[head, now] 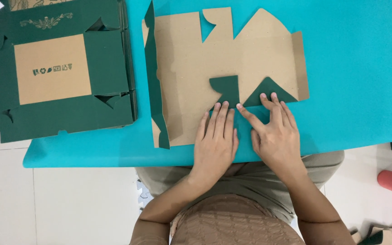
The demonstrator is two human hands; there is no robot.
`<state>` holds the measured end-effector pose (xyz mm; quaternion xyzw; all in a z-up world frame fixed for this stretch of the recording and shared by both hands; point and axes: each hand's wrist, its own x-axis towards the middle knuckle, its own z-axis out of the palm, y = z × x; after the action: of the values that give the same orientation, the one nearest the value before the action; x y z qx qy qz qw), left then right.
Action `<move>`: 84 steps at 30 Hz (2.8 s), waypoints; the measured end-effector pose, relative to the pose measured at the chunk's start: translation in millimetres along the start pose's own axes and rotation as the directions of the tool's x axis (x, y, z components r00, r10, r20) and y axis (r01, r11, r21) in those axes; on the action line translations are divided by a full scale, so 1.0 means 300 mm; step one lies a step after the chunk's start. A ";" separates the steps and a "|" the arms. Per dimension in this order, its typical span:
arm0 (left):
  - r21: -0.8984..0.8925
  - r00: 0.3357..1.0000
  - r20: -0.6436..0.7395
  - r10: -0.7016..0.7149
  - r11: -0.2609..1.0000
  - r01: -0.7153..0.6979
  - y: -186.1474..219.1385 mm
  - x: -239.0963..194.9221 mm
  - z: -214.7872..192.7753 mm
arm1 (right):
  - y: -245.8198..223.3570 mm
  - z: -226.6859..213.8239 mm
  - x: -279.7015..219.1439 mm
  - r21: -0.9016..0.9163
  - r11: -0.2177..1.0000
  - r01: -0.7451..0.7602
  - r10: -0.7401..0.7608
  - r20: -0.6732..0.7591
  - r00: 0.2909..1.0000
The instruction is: The person assembles a flat-packed cardboard box by folding the flaps and tucking the tabs into slots to form a rectangular container. They then place a decorative lid on top of the assembled box.
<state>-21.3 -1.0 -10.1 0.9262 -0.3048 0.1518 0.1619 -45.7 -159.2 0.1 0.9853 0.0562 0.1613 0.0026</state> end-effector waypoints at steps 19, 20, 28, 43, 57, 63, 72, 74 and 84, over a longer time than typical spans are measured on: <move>0.026 1.000 -0.002 -0.019 0.999 0.019 -0.082 -0.025 -0.023 | -0.035 -0.001 -0.005 0.095 0.995 -0.008 0.010 -0.023 1.000; 0.053 1.000 -0.010 0.002 0.999 -0.002 -0.090 -0.026 -0.018 | -0.036 -0.001 -0.006 0.080 0.997 -0.010 0.011 -0.014 1.000; -0.123 0.999 0.048 0.022 0.992 -0.016 -0.145 -0.041 -0.068 | -0.044 -0.036 0.029 0.214 0.977 0.021 -0.026 0.023 0.999; 0.151 0.990 0.137 -0.019 0.988 -0.002 -0.276 -0.076 -0.158 | 0.148 -0.079 -0.015 0.327 0.944 -0.032 -0.003 0.108 0.994; -0.509 0.981 0.173 0.087 0.861 0.013 -0.385 -0.089 -0.250 | 0.071 -0.096 -0.024 0.272 0.959 0.073 -0.126 0.180 0.976; -0.417 0.984 0.135 0.114 0.908 -0.048 -0.401 -0.110 -0.212 | 0.073 -0.091 -0.029 0.258 0.965 0.055 -0.101 0.169 0.980; -0.028 0.998 -0.050 -0.027 0.999 0.026 -0.269 -0.054 -0.159 | 0.032 -0.059 -0.032 0.210 0.977 -0.023 -0.004 0.127 0.992; 0.042 0.998 -0.052 -0.035 0.998 0.037 -0.258 -0.040 -0.152 | 0.026 -0.053 -0.035 0.230 0.973 -0.035 0.007 0.120 0.993; 0.297 0.997 -0.008 -0.076 0.952 0.074 -0.236 -0.016 -0.126 | -0.035 -0.028 -0.014 -0.060 0.996 -0.067 0.077 0.179 0.981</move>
<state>11.4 70.2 7.5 0.9512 -0.2434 0.1880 0.0259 -53.5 -149.2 6.5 0.9968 0.0158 0.0724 0.0286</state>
